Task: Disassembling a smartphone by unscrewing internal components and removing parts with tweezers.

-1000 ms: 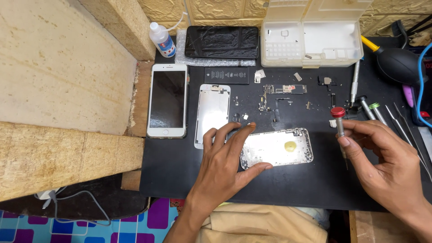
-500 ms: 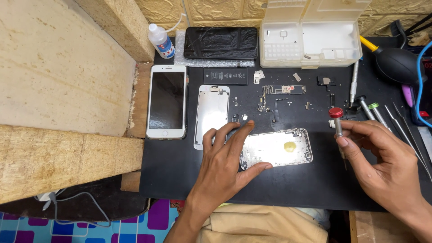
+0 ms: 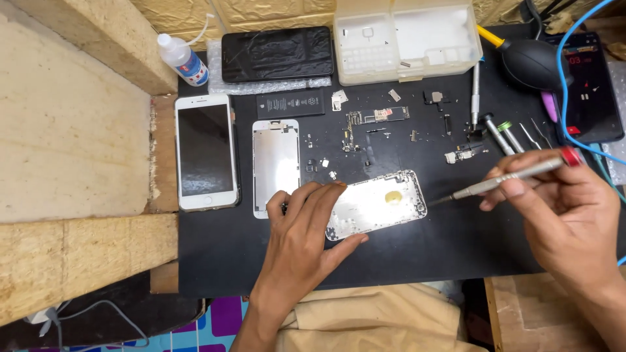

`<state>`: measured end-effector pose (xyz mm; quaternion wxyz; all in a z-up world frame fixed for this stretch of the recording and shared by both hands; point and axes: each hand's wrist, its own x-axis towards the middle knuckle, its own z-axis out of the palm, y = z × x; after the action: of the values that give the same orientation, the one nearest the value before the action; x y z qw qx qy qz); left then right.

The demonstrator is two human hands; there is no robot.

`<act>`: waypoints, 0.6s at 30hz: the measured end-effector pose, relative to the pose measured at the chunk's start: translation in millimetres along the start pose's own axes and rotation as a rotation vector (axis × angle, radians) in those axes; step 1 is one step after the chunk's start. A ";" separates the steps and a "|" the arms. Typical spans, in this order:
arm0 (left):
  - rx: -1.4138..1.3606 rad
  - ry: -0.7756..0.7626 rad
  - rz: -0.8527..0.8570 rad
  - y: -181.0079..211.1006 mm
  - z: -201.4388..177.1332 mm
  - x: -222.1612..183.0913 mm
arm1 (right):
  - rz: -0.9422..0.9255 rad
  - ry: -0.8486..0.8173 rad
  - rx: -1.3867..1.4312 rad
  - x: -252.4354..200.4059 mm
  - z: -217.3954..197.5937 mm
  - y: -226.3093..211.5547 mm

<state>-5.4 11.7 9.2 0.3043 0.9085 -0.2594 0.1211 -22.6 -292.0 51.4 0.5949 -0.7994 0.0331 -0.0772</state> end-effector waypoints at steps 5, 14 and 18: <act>0.131 0.096 0.089 7.7 -5.0 -0.9 | 0.029 0.030 0.234 -20.4 -7.3 19.3; 0.114 0.213 0.042 26.4 4.2 -20.7 | 0.186 -0.044 0.210 -53.0 -6.8 30.5; 0.124 0.252 0.055 31.7 7.0 -24.5 | 0.172 -0.168 0.119 -46.2 9.4 19.1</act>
<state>-42.7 -4.4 10.1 0.2745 0.8958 -0.2359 0.2580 -65.9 -282.0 26.6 0.6465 -0.7605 0.0468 0.0396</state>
